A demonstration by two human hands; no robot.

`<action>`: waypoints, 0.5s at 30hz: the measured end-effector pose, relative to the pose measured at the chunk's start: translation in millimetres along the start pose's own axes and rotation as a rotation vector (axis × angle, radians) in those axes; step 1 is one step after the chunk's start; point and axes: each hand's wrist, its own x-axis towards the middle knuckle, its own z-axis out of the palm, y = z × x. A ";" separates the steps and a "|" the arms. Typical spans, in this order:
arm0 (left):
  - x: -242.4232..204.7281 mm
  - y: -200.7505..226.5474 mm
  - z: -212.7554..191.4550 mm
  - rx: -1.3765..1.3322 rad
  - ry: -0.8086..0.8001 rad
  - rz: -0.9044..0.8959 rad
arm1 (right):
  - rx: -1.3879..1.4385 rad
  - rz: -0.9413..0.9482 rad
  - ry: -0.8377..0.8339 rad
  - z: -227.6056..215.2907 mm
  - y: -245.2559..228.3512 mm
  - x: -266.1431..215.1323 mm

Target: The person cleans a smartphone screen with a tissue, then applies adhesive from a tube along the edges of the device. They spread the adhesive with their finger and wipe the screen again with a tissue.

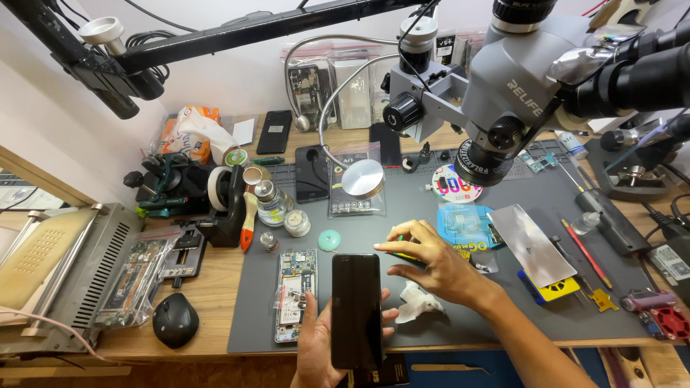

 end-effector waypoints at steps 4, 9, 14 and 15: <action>-0.4 0.5 -0.4 -0.008 0.005 -0.013 | -0.073 -0.071 -0.007 1.0 4.2 7.5; 0.0 0.7 -1.5 0.005 -0.044 0.012 | -0.193 -0.154 -0.017 -0.9 0.7 15.1; -1.9 5.5 5.7 0.011 0.010 0.004 | -0.502 -0.305 0.018 4.2 5.5 11.5; -1.8 5.8 6.3 0.016 0.014 0.003 | -0.559 -0.325 -0.010 4.1 5.9 9.6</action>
